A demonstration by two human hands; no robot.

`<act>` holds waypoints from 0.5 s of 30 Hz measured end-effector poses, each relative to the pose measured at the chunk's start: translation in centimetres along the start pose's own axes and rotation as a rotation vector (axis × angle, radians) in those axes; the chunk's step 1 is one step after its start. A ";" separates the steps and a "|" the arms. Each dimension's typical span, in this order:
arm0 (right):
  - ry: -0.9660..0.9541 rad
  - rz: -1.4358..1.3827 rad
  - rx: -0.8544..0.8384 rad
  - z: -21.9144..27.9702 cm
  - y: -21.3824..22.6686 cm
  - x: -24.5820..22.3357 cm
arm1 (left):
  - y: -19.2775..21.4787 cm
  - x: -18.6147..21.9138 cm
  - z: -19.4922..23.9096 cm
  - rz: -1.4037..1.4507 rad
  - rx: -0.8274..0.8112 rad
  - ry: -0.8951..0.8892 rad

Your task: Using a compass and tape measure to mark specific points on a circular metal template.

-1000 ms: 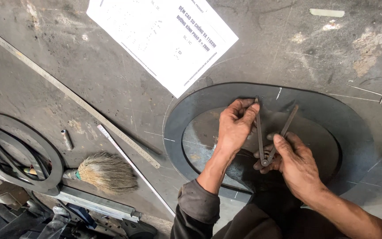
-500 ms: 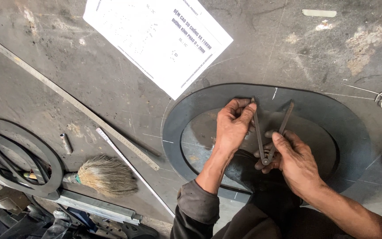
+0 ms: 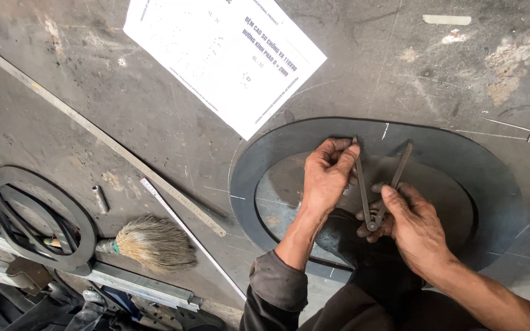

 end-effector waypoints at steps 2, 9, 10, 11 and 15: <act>0.021 -0.004 -0.006 0.0 -0.1 0.1 | 0.0 -0.4 -0.1 0.039 -0.003 -0.007; 0.001 -0.008 0.006 0.2 -0.1 0.0 | -0.1 -0.1 0.0 0.011 -0.001 0.006; 0.002 -0.023 0.007 0.1 0.0 0.1 | -0.1 0.0 0.1 0.007 0.001 0.007; 0.003 -0.038 0.008 0.1 0.0 0.1 | -0.1 0.1 0.1 0.002 0.003 0.008; 0.007 0.005 0.005 0.2 -0.1 -0.4 | -0.1 0.2 0.1 -0.004 -0.004 0.025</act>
Point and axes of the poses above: each hand's wrist, its own z-axis away from the middle knuckle, its own y-axis out of the back of the hand, x = y × z, the point moved 8 cm from there along -z, towards the middle knuckle, and after that the axes turned 4 degrees about -x, right-handed, at the moved point
